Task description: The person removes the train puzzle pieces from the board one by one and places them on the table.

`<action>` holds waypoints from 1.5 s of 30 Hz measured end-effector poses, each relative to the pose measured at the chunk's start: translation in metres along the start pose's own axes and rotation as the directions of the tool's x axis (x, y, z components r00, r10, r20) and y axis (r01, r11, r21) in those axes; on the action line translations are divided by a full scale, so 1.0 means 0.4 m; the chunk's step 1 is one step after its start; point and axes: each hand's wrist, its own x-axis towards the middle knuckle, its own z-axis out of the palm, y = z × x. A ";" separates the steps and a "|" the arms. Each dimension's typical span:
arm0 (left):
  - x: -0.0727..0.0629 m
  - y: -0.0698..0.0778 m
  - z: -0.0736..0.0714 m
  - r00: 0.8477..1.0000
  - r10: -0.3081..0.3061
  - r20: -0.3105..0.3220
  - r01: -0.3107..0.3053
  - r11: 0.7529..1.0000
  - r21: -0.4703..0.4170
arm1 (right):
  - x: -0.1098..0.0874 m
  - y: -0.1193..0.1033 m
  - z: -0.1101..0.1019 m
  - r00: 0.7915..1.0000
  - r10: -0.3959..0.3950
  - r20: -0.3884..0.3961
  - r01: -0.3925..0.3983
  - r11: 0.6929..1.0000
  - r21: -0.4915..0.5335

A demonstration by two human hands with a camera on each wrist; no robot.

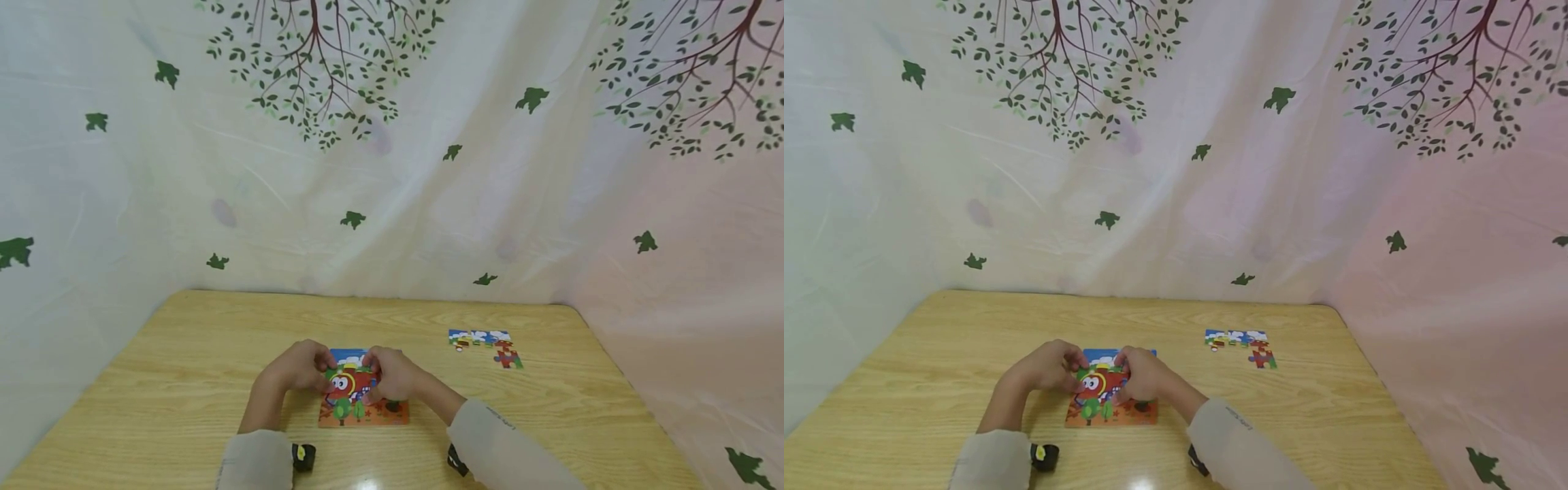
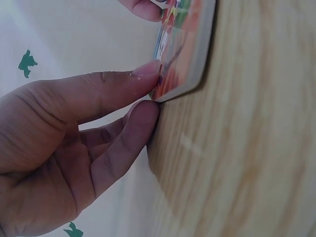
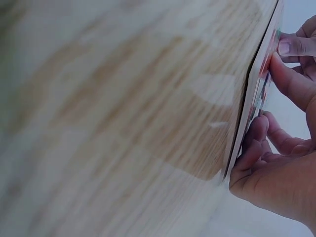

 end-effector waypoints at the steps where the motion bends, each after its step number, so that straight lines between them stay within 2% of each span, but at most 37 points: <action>1: -0.001 0.001 0.000 1.000 -0.004 0.000 0.004 1.000 -0.001 | 0.000 0.000 0.001 1.000 0.000 0.000 0.000 1.000 0.010; 13: -0.003 0.007 0.001 1.000 -0.019 -0.001 0.019 1.000 0.009 | -0.008 -0.004 0.005 0.999 -0.029 -0.016 0.029 0.998 0.048; 18: -0.005 0.007 0.001 1.000 -0.017 -0.003 0.017 1.000 0.011 | -0.008 -0.005 0.005 1.000 -0.022 -0.015 0.024 0.995 0.097; 23: -0.006 0.007 0.000 1.000 -0.021 0.001 0.021 1.000 0.003 | -0.007 -0.006 0.003 0.999 -0.011 -0.045 0.016 0.994 0.111; 28: -0.005 0.007 0.000 1.000 -0.025 0.002 0.025 1.000 -0.004 | -0.009 -0.004 0.004 0.997 -0.038 -0.068 0.046 0.990 0.130; 34: -0.007 0.007 -0.001 1.000 -0.024 0.003 0.024 1.000 -0.004 | -0.010 -0.011 0.004 0.995 -0.040 -0.089 0.056 0.979 0.195; 39: -0.010 0.009 -0.003 1.000 -0.020 0.002 0.020 1.000 -0.004 | -0.010 -0.020 -0.007 0.993 -0.036 -0.114 0.056 0.981 0.184; 45: -0.013 0.008 -0.003 1.000 -0.015 0.003 0.015 1.000 -0.008 | -0.007 -0.022 -0.014 0.992 -0.031 -0.123 0.062 0.964 0.259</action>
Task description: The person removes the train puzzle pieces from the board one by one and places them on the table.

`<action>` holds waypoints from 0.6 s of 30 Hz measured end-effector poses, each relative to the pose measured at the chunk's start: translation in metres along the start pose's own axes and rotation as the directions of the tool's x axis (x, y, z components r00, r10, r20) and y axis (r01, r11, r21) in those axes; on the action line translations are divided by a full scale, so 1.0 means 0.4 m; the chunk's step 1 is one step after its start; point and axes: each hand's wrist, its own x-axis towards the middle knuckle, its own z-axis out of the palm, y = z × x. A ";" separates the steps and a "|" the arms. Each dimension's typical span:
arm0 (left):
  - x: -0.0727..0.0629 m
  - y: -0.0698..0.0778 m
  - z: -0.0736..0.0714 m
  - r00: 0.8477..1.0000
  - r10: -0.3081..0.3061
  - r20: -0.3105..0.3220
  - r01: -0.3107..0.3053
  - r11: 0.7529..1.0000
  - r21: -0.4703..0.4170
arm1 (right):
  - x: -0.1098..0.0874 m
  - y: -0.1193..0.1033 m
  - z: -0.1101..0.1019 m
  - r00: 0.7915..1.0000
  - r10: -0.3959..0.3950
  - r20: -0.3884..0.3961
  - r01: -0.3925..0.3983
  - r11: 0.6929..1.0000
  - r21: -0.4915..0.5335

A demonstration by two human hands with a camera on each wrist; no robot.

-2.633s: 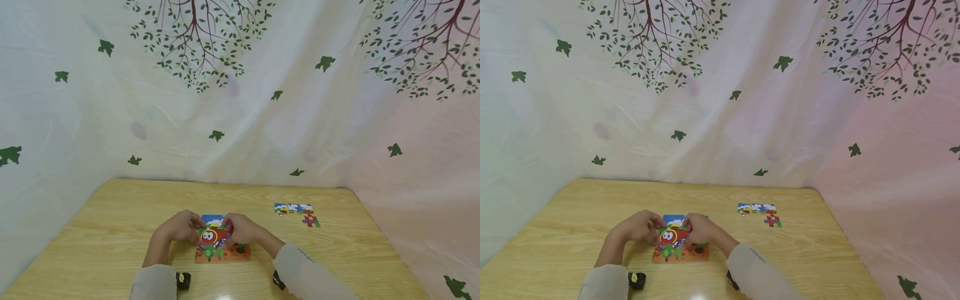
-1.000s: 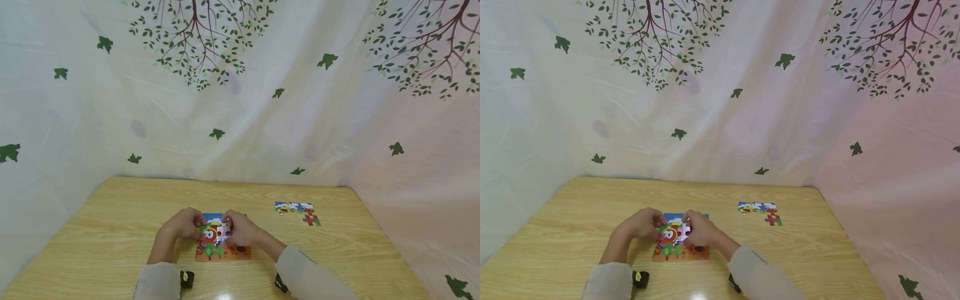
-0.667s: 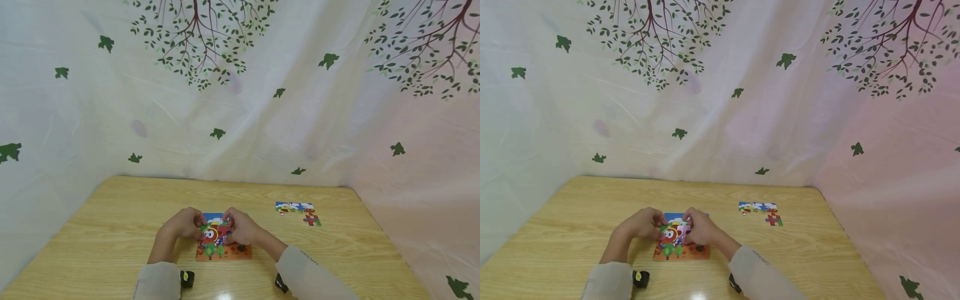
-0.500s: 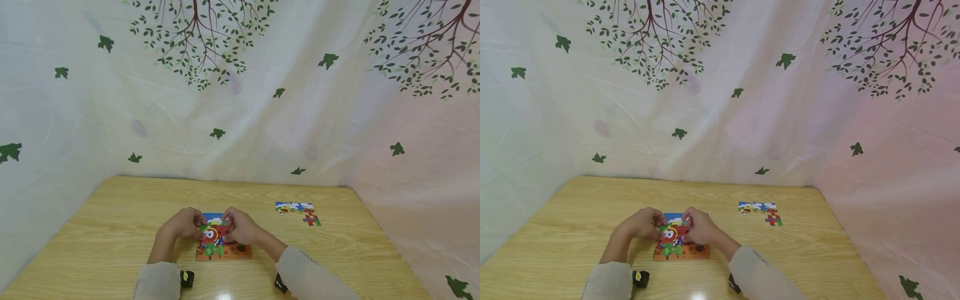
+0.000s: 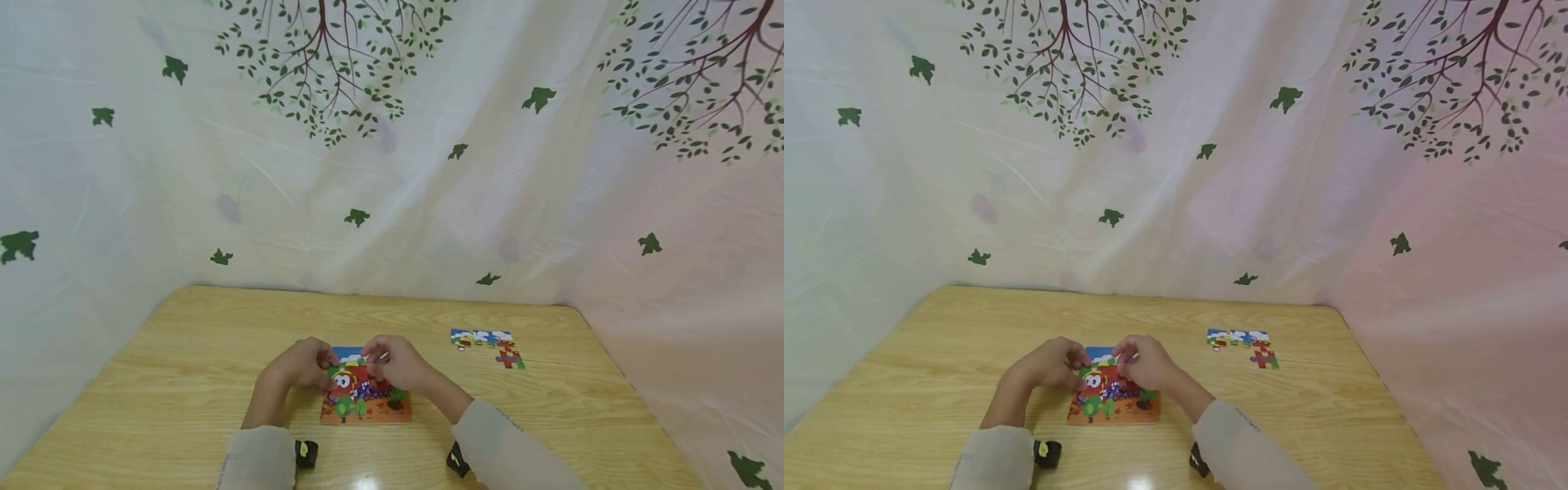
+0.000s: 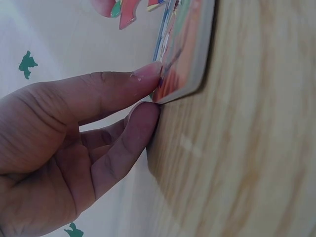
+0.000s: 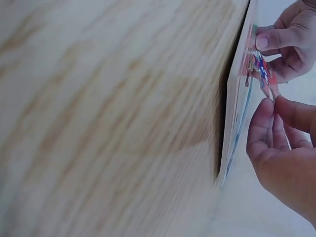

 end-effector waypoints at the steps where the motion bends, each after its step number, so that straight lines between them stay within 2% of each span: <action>1: 0.000 0.000 0.000 1.000 -0.001 0.000 0.001 1.000 0.001 | 0.000 0.000 -0.001 1.000 0.001 -0.002 -0.001 1.000 0.012; 10: 0.000 0.000 -0.001 1.000 -0.002 -0.003 0.002 1.000 0.003 | 0.000 0.007 -0.024 1.000 0.017 -0.017 -0.016 0.997 0.071; 18: 0.000 -0.002 0.000 1.000 -0.003 0.003 0.003 1.000 0.007 | -0.015 0.021 -0.065 0.998 0.018 -0.065 -0.014 0.997 0.071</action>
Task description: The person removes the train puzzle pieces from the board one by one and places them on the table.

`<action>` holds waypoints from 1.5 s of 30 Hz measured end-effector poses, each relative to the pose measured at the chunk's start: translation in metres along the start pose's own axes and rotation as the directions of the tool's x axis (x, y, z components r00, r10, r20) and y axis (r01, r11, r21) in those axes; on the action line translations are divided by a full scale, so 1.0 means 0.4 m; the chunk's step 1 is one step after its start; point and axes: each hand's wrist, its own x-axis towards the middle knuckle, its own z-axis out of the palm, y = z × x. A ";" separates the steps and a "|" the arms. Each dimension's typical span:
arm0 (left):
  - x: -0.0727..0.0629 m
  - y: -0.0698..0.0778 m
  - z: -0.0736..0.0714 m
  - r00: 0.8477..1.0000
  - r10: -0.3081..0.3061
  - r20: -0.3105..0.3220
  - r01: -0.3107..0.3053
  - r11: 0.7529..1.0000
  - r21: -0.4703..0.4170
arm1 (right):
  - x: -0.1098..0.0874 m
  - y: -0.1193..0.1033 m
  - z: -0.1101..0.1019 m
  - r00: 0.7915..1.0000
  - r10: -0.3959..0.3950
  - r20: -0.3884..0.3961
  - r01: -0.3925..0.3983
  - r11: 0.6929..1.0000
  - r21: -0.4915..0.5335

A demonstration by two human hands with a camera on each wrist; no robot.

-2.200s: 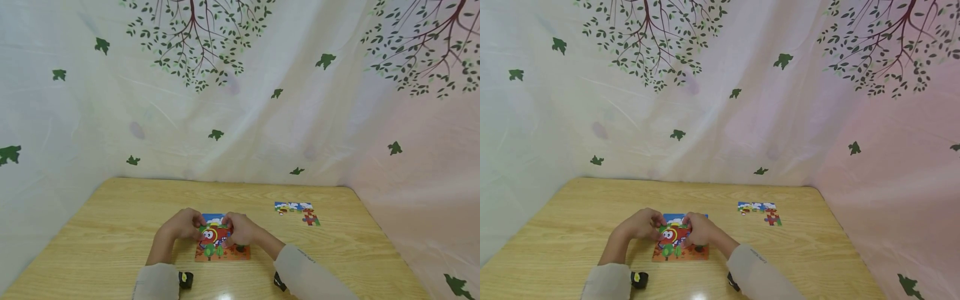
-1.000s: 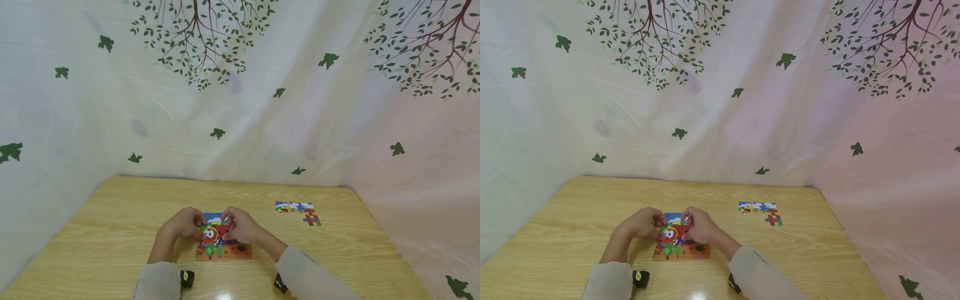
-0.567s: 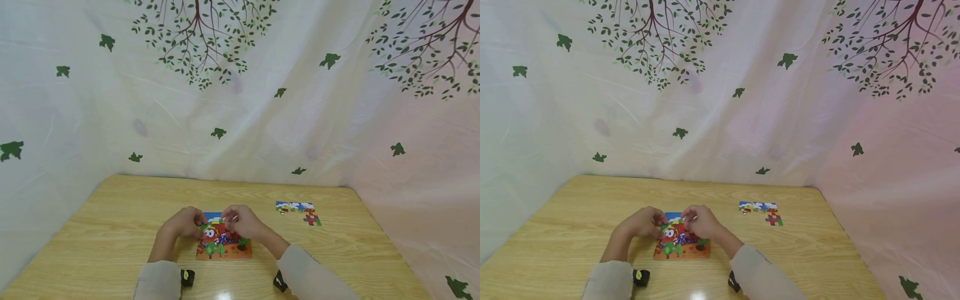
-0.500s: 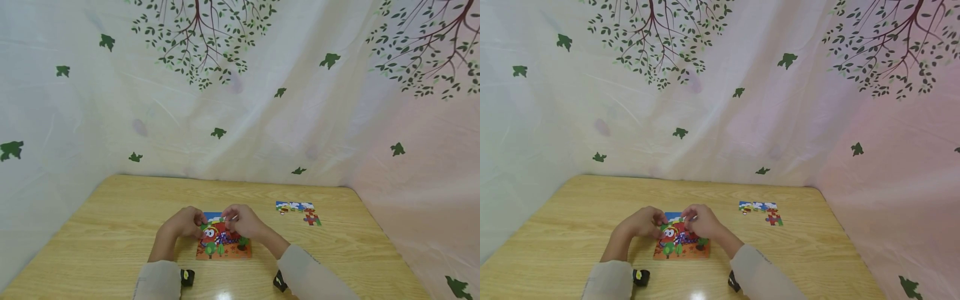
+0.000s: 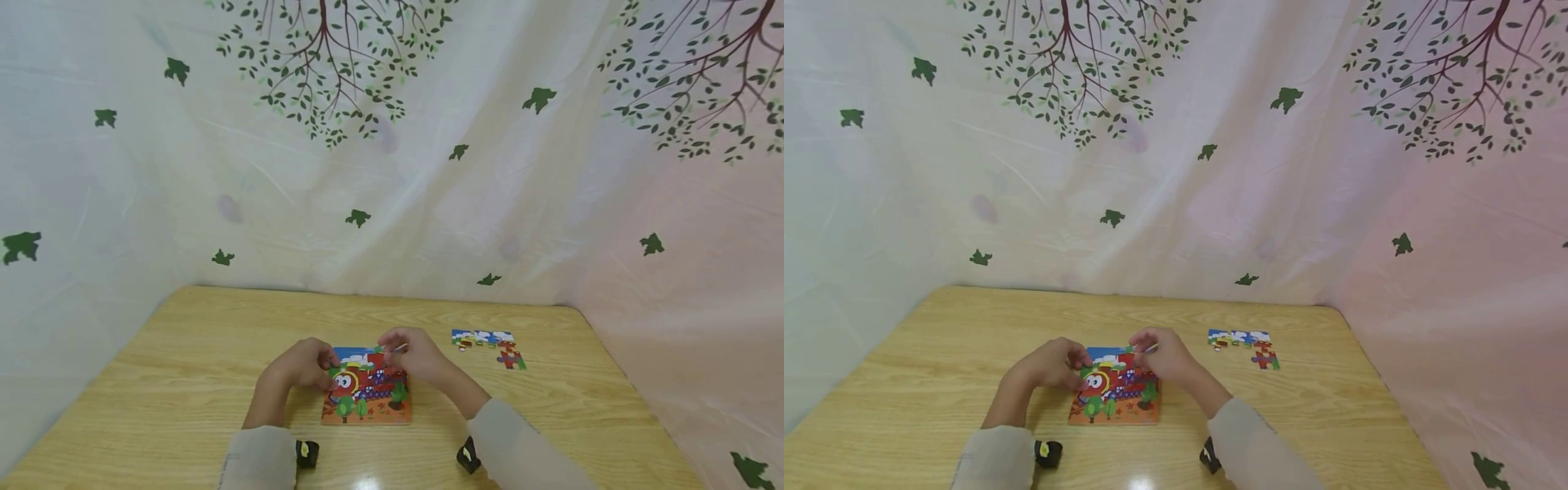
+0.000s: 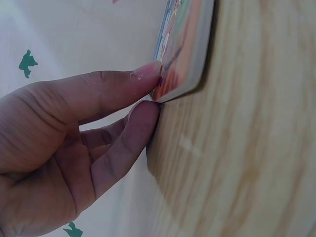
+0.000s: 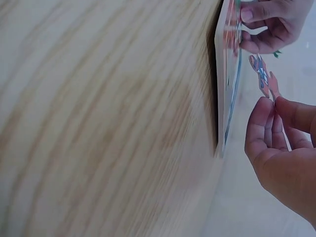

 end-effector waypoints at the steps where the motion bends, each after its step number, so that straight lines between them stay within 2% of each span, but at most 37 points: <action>1: -0.001 0.000 0.000 1.000 -0.001 0.000 0.001 1.000 -0.001 | -0.002 0.004 -0.006 1.000 0.000 -0.005 0.000 1.000 0.009; 15: -0.004 -0.001 0.004 1.000 0.007 -0.014 -0.006 1.000 0.003 | -0.044 0.062 -0.125 0.993 0.067 -0.095 -0.063 0.997 0.040; 28: -0.004 -0.001 0.003 1.000 -0.002 -0.019 0.002 1.000 0.007 | -0.100 0.108 -0.247 0.982 0.086 -0.170 -0.091 0.996 -0.023; 32: -0.002 -0.002 0.004 1.000 -0.008 -0.017 0.008 1.000 -0.002 | -0.114 0.108 -0.272 0.976 0.085 -0.199 -0.093 0.995 -0.032; 45: -0.003 -0.001 0.004 1.000 0.010 -0.017 -0.010 1.000 0.000 | -0.150 0.141 -0.334 0.971 0.083 -0.225 -0.110 0.988 -0.109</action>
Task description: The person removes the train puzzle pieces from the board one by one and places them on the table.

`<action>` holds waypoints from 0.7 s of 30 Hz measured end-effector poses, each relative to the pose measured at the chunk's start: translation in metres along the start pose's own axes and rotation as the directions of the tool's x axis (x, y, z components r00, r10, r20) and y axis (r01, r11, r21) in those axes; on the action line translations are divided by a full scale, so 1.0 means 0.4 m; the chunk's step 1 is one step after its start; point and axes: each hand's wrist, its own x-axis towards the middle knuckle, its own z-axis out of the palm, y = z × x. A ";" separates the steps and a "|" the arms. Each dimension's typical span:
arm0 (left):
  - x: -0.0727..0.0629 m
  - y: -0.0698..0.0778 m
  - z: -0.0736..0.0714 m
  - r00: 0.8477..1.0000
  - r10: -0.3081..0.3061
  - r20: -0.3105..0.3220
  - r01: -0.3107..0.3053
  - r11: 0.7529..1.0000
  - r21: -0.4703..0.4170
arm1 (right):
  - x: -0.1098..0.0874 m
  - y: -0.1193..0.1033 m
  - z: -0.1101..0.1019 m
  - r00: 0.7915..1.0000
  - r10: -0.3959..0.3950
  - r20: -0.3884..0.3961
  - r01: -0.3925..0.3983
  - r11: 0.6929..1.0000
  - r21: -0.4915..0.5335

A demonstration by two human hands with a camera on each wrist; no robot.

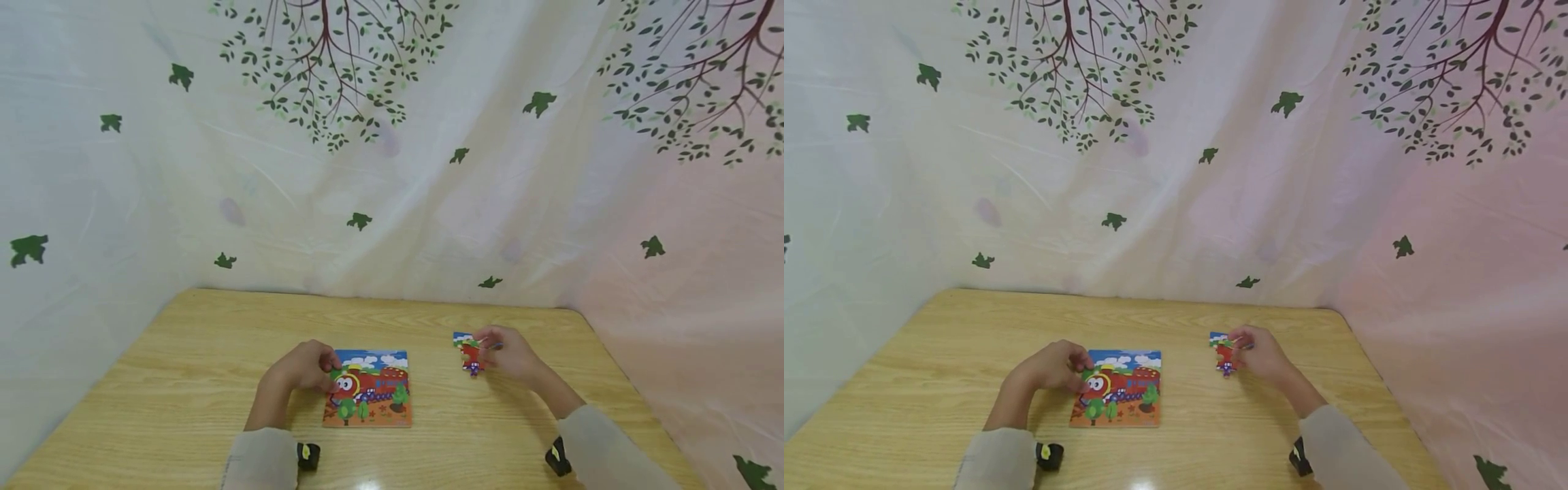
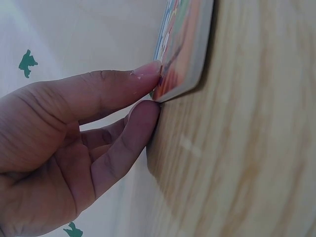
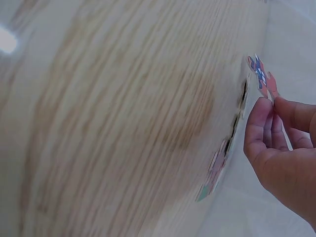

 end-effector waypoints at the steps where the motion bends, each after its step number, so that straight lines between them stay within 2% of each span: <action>1: 0.000 -0.001 0.001 1.000 0.001 0.000 -0.001 1.000 -0.004 | -0.001 0.003 -0.003 1.000 0.005 -0.005 -0.005 1.000 -0.001; 4: 0.000 -0.002 0.003 1.000 0.005 0.000 -0.005 1.000 -0.015 | -0.005 0.013 -0.015 1.000 0.011 -0.001 -0.012 1.000 -0.008; 10: -0.001 -0.005 0.004 1.000 0.009 -0.004 -0.009 1.000 -0.011 | -0.006 0.031 -0.045 1.000 -0.012 0.008 0.013 0.987 -0.161; 13: 0.000 -0.005 0.003 1.000 0.005 -0.005 -0.005 1.000 -0.012 | -0.001 0.041 -0.062 0.998 -0.057 0.030 0.063 0.966 -0.249; 16: 0.000 -0.006 0.002 1.000 0.002 -0.004 -0.002 1.000 -0.012 | 0.002 0.049 -0.080 0.990 -0.124 0.070 0.141 0.924 -0.355; 21: 0.001 -0.005 0.001 1.000 -0.003 -0.002 0.003 1.000 -0.010 | 0.003 0.065 -0.095 0.984 -0.140 0.110 0.174 0.884 -0.434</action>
